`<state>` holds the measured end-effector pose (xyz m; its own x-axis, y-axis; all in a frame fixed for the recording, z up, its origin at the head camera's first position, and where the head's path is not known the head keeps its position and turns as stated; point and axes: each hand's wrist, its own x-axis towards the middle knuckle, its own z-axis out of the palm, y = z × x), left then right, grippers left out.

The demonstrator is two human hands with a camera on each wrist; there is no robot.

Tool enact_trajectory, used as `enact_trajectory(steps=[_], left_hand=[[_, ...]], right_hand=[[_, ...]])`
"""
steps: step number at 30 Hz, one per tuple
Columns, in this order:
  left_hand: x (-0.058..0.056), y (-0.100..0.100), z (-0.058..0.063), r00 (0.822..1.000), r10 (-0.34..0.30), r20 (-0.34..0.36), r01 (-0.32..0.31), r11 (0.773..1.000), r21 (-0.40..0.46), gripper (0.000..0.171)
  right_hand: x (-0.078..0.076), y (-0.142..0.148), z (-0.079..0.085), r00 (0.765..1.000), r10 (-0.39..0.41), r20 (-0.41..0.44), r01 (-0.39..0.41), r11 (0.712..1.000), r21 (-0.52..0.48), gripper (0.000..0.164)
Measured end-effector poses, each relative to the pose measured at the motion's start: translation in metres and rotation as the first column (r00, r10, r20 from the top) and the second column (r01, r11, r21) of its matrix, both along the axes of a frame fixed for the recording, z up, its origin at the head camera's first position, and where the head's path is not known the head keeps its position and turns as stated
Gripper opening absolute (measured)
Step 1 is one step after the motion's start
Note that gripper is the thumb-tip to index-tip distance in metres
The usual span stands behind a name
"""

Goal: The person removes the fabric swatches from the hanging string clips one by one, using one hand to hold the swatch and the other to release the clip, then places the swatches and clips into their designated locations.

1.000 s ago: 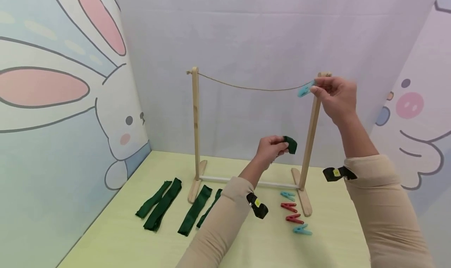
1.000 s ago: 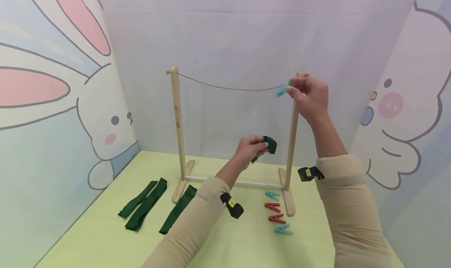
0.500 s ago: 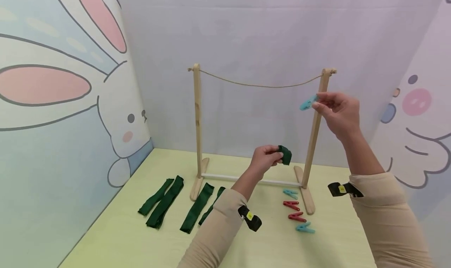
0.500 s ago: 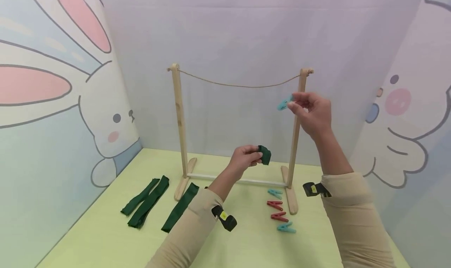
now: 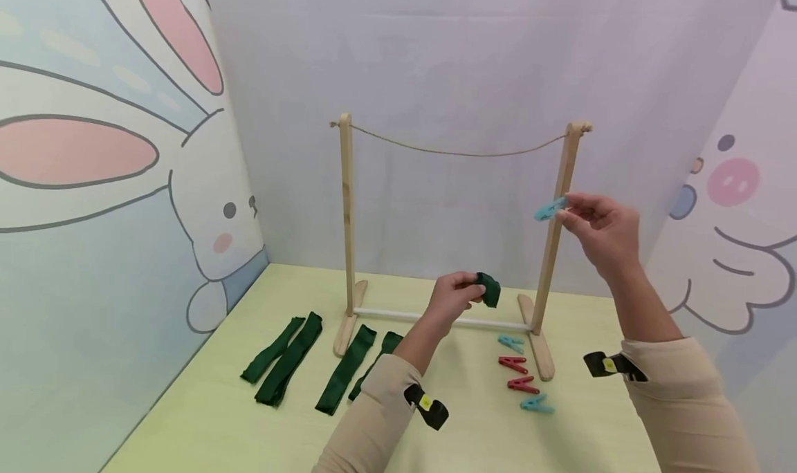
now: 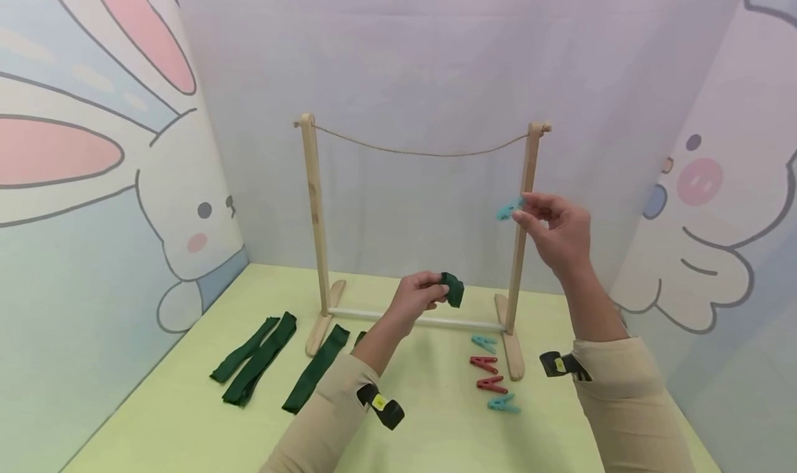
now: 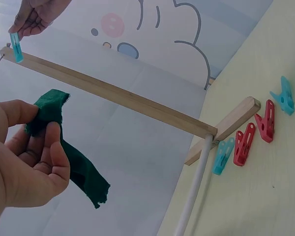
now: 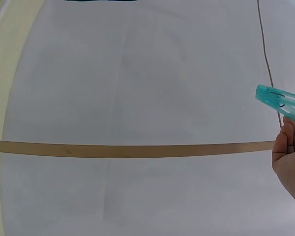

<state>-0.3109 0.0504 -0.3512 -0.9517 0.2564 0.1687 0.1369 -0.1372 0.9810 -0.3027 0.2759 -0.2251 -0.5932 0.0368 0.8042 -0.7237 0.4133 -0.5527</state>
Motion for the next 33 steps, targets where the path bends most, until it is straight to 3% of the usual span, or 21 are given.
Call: enact_trajectory(steps=[5, 12, 24, 33], left_hand=[[0.002, -0.005, -0.009, 1.0, 0.021, 0.006, -0.021, 1.0, -0.011, 0.027], [0.005, -0.014, -0.018, 0.999, 0.032, 0.03, -0.032, 0.999, 0.004, 0.025], [0.008, -0.037, -0.041, 0.996, -0.017, 0.092, 0.014, 1.0, 0.026, 0.027], [-0.003, -0.047, -0.07, 0.988, 0.03, 0.151, -0.027, 0.999, -0.023, 0.03]], right_hand=[[0.003, 0.002, -0.011, 1.0, 0.029, 0.005, -0.029, 1.0, 0.0, 0.023], [0.006, 0.003, -0.026, 0.999, 0.005, 0.032, -0.006, 1.0, 0.027, 0.024], [0.017, 0.009, -0.067, 0.993, 0.023, 0.115, -0.025, 1.0, 0.015, 0.024], [0.025, 0.01, -0.106, 0.976, 0.028, 0.216, -0.029, 1.0, 0.003, 0.025]])
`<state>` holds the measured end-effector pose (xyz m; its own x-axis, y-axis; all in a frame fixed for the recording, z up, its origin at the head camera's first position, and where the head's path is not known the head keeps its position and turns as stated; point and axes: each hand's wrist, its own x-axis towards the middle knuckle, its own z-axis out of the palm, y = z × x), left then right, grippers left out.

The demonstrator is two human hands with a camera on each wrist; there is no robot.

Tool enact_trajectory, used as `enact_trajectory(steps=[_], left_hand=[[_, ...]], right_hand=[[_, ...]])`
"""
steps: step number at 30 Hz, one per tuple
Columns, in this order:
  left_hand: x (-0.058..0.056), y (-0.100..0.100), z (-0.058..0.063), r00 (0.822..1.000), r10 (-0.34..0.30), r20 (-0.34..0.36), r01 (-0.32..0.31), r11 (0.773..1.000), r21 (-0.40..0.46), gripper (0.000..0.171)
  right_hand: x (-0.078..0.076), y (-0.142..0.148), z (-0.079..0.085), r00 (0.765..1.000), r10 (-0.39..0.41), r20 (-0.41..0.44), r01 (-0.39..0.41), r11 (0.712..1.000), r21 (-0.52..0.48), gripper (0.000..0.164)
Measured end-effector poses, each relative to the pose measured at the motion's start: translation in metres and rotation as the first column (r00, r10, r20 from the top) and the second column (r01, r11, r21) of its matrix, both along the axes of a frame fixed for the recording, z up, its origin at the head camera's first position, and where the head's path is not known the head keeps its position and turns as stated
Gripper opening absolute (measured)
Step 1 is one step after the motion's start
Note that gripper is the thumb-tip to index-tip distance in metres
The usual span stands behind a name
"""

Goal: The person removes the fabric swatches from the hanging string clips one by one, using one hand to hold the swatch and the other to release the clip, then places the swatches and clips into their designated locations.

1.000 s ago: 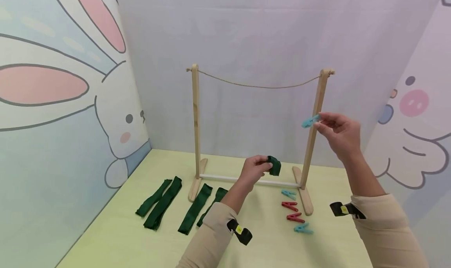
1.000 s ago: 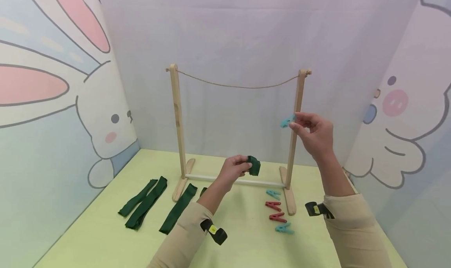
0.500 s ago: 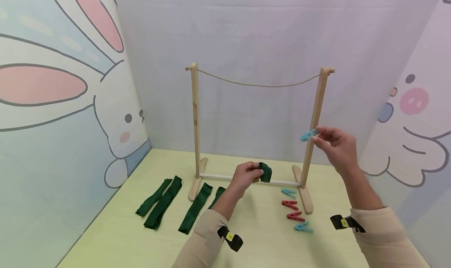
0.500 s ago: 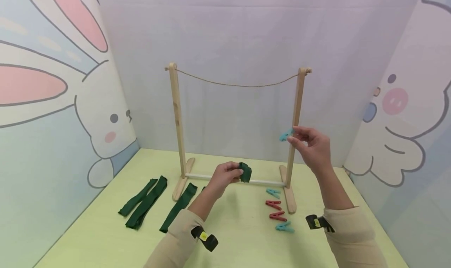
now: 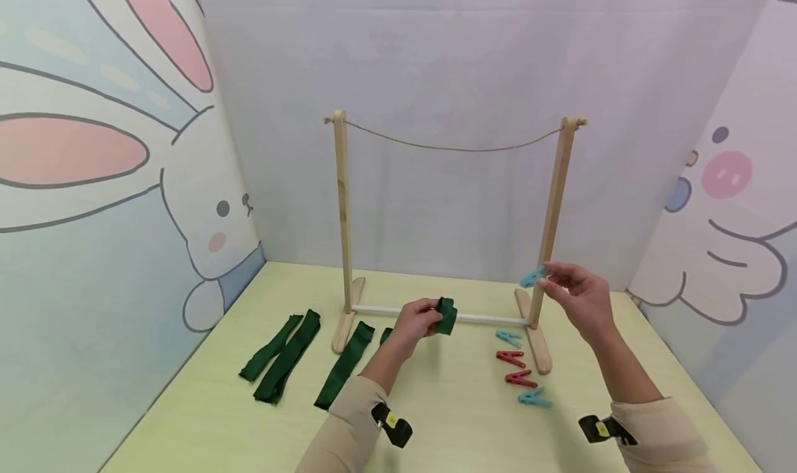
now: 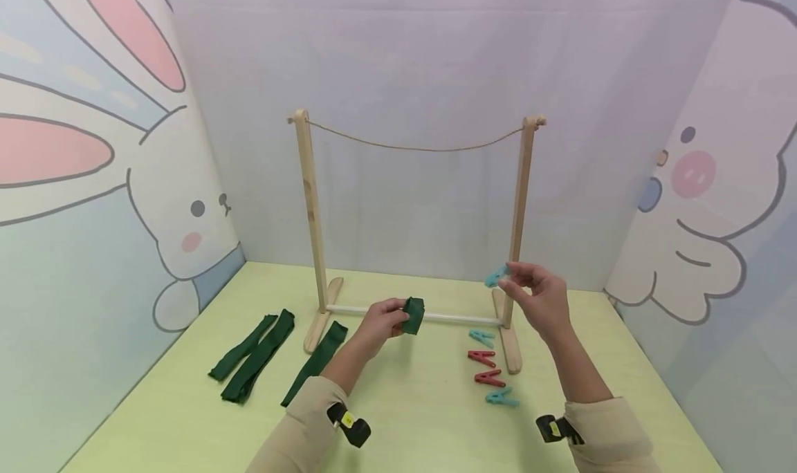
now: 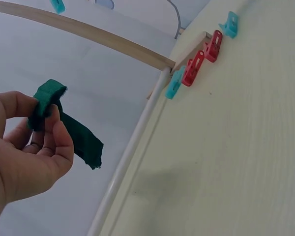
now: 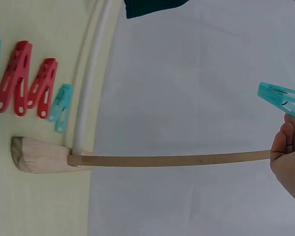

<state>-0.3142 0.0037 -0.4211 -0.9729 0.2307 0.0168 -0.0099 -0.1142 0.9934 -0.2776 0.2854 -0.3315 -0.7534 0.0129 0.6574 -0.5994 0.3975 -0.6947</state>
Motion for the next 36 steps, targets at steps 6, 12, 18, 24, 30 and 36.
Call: enact_trajectory(steps=[6, 12, 18, 24, 30, 36], left_hand=[[0.0, -0.008, -0.017, 0.999, 0.024, 0.038, -0.024, 1.0, -0.008, 0.03], [0.011, -0.018, -0.031, 0.999, 0.002, 0.04, -0.001, 0.999, -0.038, 0.032], [0.026, -0.028, -0.038, 0.998, -0.019, 0.06, 0.024, 0.997, -0.067, 0.037], [0.037, -0.035, -0.047, 0.998, -0.047, 0.036, 0.051, 0.99, -0.131, 0.04], [0.047, -0.041, -0.053, 0.997, -0.076, 0.02, 0.078, 0.982, -0.173, 0.039], [0.058, -0.047, -0.058, 0.995, -0.088, 0.047, 0.095, 0.982, -0.166, 0.038]], right_hand=[[0.006, 0.003, -0.022, 0.996, -0.045, 0.076, 0.044, 0.999, 0.014, 0.025], [0.013, 0.01, -0.041, 0.985, -0.04, 0.166, 0.029, 0.997, 0.068, 0.028], [0.02, 0.015, -0.051, 0.978, -0.003, 0.208, -0.021, 0.993, 0.113, 0.032], [0.029, 0.018, -0.06, 0.975, 0.003, 0.223, -0.037, 0.988, 0.15, 0.032], [0.037, 0.024, -0.07, 0.976, 0.065, 0.209, -0.107, 0.975, 0.195, 0.032], [0.046, 0.031, -0.076, 0.944, 0.1, 0.314, -0.166, 0.968, 0.19, 0.029]])
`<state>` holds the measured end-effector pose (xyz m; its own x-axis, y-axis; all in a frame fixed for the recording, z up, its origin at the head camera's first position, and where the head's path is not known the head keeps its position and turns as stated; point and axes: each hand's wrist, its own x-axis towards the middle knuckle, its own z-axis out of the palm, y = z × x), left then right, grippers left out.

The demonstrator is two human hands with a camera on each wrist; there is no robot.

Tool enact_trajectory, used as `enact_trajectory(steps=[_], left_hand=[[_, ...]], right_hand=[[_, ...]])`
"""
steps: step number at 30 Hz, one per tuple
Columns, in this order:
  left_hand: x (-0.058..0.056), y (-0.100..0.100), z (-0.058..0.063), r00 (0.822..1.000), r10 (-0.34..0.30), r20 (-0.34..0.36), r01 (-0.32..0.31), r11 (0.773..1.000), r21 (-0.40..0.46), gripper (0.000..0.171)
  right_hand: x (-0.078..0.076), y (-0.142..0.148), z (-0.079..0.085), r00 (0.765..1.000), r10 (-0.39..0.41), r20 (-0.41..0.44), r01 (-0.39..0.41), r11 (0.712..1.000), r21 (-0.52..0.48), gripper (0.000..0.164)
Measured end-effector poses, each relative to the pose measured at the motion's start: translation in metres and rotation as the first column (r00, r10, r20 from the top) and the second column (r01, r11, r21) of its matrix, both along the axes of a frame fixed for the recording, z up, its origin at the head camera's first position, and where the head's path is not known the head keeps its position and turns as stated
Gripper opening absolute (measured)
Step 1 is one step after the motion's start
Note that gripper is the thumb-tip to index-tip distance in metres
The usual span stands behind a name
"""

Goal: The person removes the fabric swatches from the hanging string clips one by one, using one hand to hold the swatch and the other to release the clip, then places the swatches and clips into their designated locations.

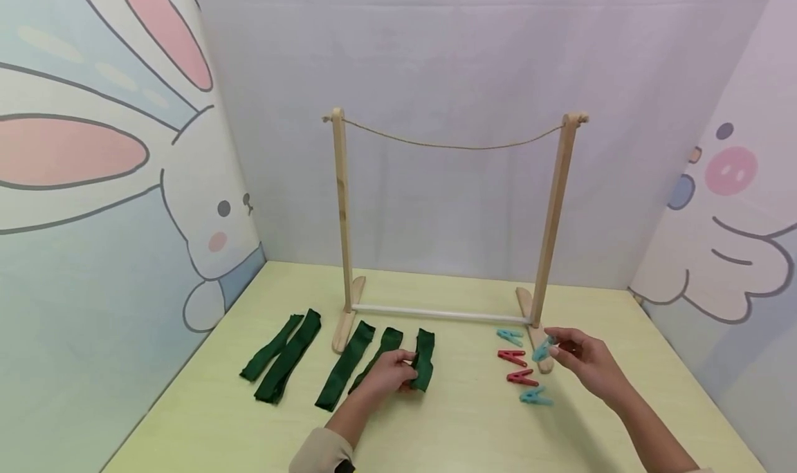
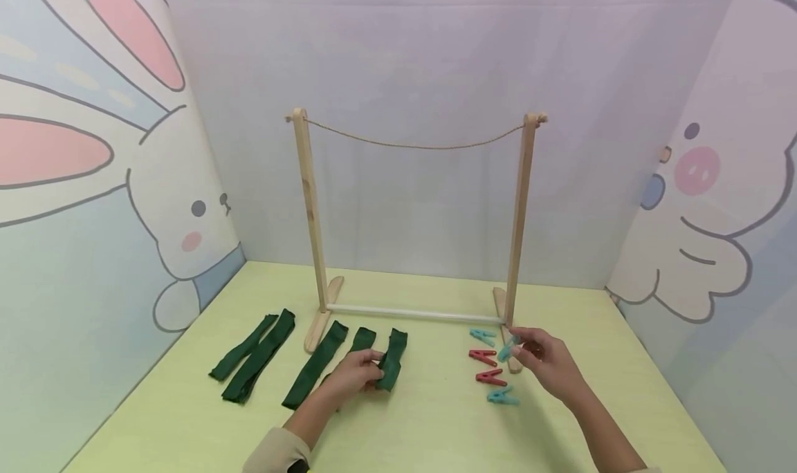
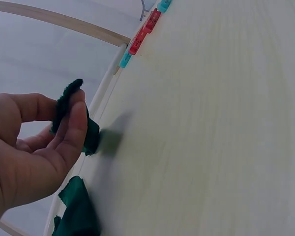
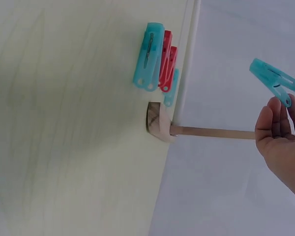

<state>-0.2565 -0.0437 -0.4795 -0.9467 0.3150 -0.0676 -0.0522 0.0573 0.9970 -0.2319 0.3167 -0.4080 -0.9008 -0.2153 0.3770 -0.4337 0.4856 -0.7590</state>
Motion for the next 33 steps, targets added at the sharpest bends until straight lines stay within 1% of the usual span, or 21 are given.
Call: enact_trajectory(steps=[3, 5, 7, 9, 13, 15, 17, 19, 21, 24, 28, 31, 33], left_hand=[[0.004, -0.003, -0.003, 1.0, -0.007, 0.011, 0.007, 1.0, 0.018, 0.036], [0.006, -0.004, -0.006, 1.0, -0.009, 0.019, 0.009, 1.0, 0.023, 0.035], [0.008, -0.005, -0.007, 0.999, -0.004, 0.031, 0.004, 1.0, 0.013, 0.034], [0.008, -0.006, -0.009, 0.999, 0.007, 0.041, -0.007, 1.0, -0.007, 0.032], [0.011, -0.008, -0.01, 0.998, 0.024, 0.059, -0.02, 0.998, -0.056, 0.029], [0.012, -0.01, -0.01, 0.998, 0.025, 0.062, -0.02, 0.997, -0.079, 0.028], [0.013, -0.011, -0.009, 0.997, 0.023, 0.067, -0.017, 0.996, -0.092, 0.027], [0.015, -0.012, -0.008, 0.997, 0.019, 0.077, -0.011, 0.995, -0.1, 0.028], [0.016, -0.012, -0.007, 0.996, 0.01, 0.087, 0.0, 0.994, -0.107, 0.029], [0.017, -0.014, -0.006, 0.995, -0.009, 0.097, 0.02, 0.993, -0.113, 0.031], [0.02, -0.016, -0.007, 0.995, -0.032, 0.097, 0.043, 0.993, -0.106, 0.033], [0.021, -0.018, -0.009, 0.994, -0.053, 0.095, 0.062, 0.993, -0.096, 0.034], [0.022, -0.02, -0.01, 0.993, -0.063, 0.104, 0.073, 0.993, -0.091, 0.033]], right_hand=[[0.003, 0.004, -0.001, 0.994, 0.008, 0.108, -0.006, 1.0, -0.012, 0.03], [0.005, 0.008, -0.002, 0.984, 0.028, 0.178, -0.025, 1.0, -0.018, 0.031], [0.005, 0.012, -0.003, 0.969, 0.066, 0.237, -0.062, 0.998, -0.026, 0.031], [0.006, 0.016, -0.005, 0.951, 0.12, 0.286, -0.114, 0.993, -0.04, 0.032], [0.005, 0.025, -0.01, 0.897, 0.231, 0.376, -0.218, 0.973, -0.078, 0.033], [0.004, 0.029, -0.014, 0.871, 0.279, 0.405, -0.265, 0.96, -0.09, 0.033], [0.004, 0.033, -0.017, 0.85, 0.31, 0.426, -0.301, 0.949, -0.09, 0.032], [0.004, 0.037, -0.02, 0.837, 0.319, 0.445, -0.316, 0.945, -0.082, 0.032], [0.005, 0.041, -0.024, 0.828, 0.316, 0.463, -0.319, 0.945, -0.074, 0.031], [0.007, 0.046, -0.029, 0.819, 0.295, 0.492, -0.302, 0.951, -0.068, 0.029], [0.008, 0.052, -0.038, 0.793, 0.294, 0.533, -0.309, 0.949, -0.064, 0.028], [0.009, 0.055, -0.045, 0.771, 0.309, 0.556, -0.334, 0.941, -0.059, 0.027], [0.009, 0.057, -0.049, 0.761, 0.329, 0.559, -0.359, 0.931, -0.061, 0.026]])
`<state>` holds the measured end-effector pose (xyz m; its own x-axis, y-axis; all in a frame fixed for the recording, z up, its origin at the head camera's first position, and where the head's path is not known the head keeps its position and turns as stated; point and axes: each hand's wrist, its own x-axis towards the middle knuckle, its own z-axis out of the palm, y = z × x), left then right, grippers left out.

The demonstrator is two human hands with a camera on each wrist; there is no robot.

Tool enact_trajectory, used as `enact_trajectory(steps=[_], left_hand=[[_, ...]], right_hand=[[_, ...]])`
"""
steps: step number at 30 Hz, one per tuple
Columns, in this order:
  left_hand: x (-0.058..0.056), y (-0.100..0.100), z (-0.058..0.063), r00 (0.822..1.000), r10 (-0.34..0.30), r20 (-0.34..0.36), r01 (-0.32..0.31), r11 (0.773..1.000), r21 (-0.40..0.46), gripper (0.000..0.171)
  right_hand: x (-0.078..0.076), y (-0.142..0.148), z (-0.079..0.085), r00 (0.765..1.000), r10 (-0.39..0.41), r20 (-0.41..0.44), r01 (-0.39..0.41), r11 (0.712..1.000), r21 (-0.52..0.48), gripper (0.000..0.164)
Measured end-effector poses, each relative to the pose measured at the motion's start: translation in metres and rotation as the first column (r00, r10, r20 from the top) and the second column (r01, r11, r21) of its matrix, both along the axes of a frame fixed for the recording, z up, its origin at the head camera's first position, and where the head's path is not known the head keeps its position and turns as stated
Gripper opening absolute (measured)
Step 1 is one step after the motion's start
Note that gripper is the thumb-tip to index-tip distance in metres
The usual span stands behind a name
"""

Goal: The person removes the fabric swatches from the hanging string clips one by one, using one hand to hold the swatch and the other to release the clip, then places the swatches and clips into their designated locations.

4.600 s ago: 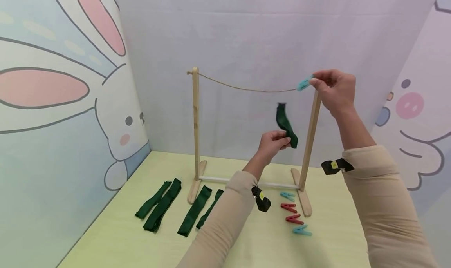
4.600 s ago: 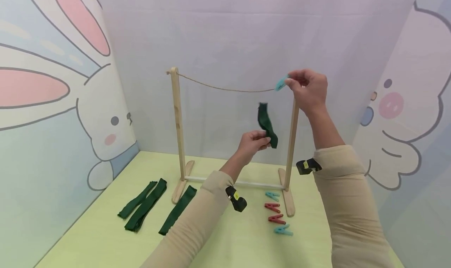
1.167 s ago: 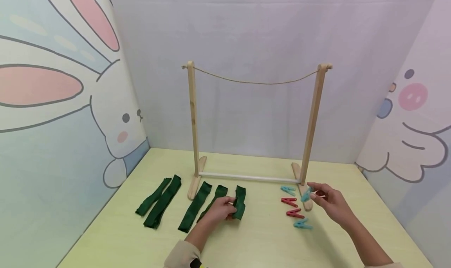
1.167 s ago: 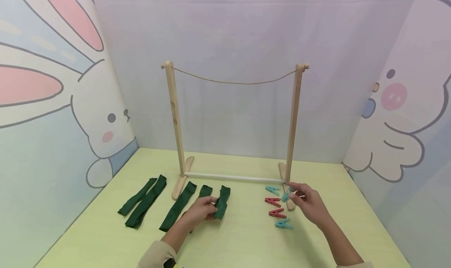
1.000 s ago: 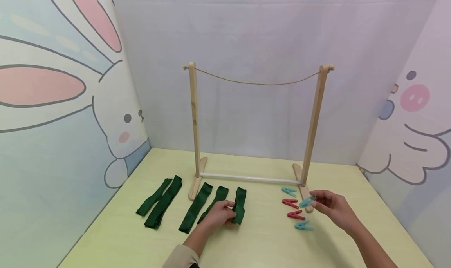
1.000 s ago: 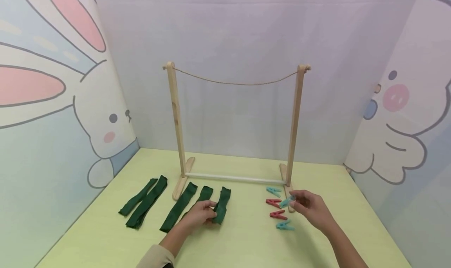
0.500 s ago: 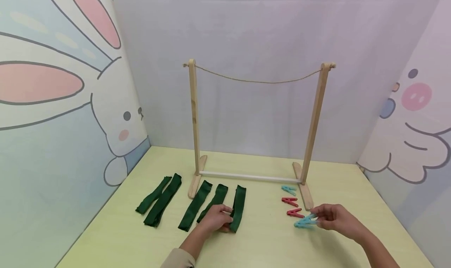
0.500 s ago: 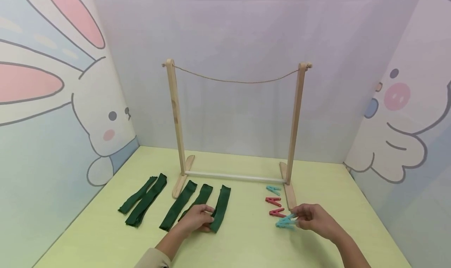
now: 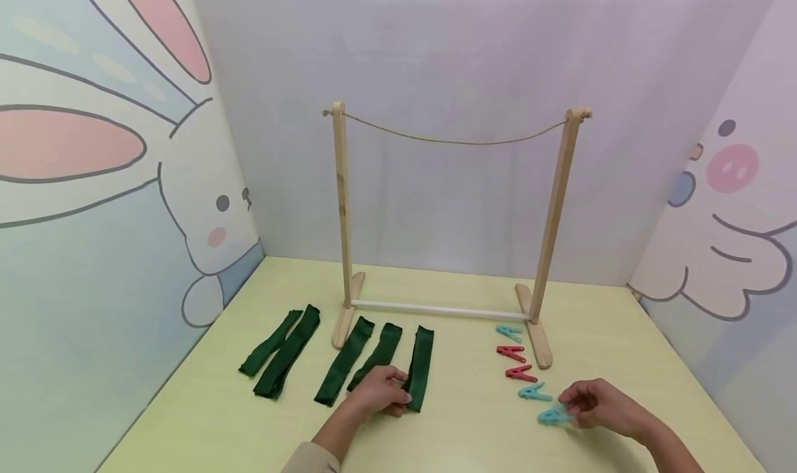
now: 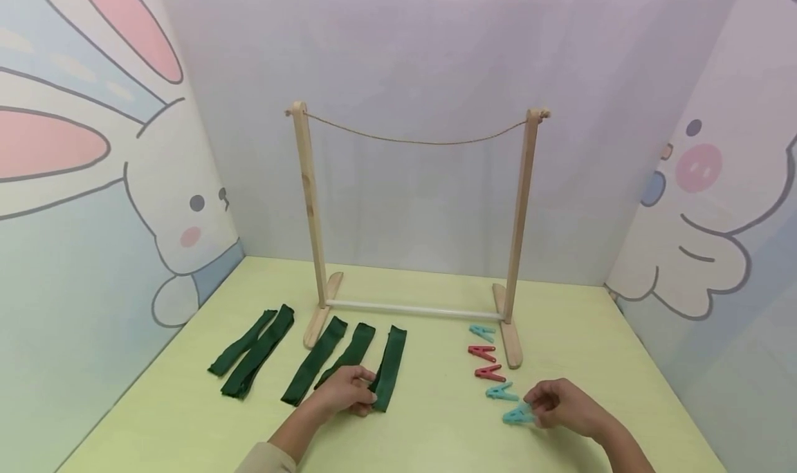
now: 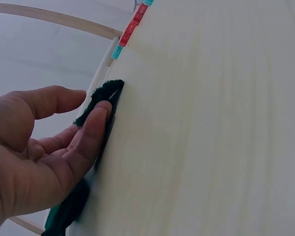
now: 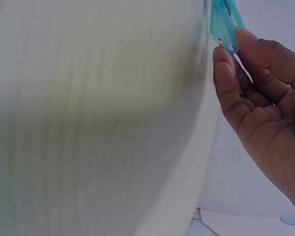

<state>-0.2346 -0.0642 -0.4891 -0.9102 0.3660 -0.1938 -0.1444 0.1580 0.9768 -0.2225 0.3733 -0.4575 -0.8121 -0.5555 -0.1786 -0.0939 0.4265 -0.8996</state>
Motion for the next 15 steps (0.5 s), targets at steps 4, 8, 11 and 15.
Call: enact_trajectory(steps=[4, 8, 11, 15], left_hand=[[0.0, -0.005, 0.002, 1.0, -0.006, 0.013, 0.006, 1.0, 0.019, 0.031], [0.004, -0.008, 0.006, 1.0, -0.019, 0.017, 0.018, 0.999, 0.042, 0.029], [0.008, -0.012, 0.009, 0.999, -0.029, 0.024, 0.028, 0.998, 0.051, 0.029], [0.01, -0.023, 0.015, 1.0, -0.028, -0.012, 0.029, 0.998, 0.053, 0.033]], right_hand=[[-0.003, 0.002, -0.005, 0.999, 0.033, -0.03, -0.033, 0.999, 0.011, 0.025], [-0.002, 0.005, -0.009, 1.0, 0.022, -0.019, -0.022, 1.0, 0.015, 0.025], [-0.001, 0.007, -0.011, 1.0, 0.014, -0.001, -0.014, 1.0, 0.01, 0.027], [0.0, 0.009, -0.002, 0.992, -0.034, -0.124, 0.044, 0.996, 0.072, 0.026]])
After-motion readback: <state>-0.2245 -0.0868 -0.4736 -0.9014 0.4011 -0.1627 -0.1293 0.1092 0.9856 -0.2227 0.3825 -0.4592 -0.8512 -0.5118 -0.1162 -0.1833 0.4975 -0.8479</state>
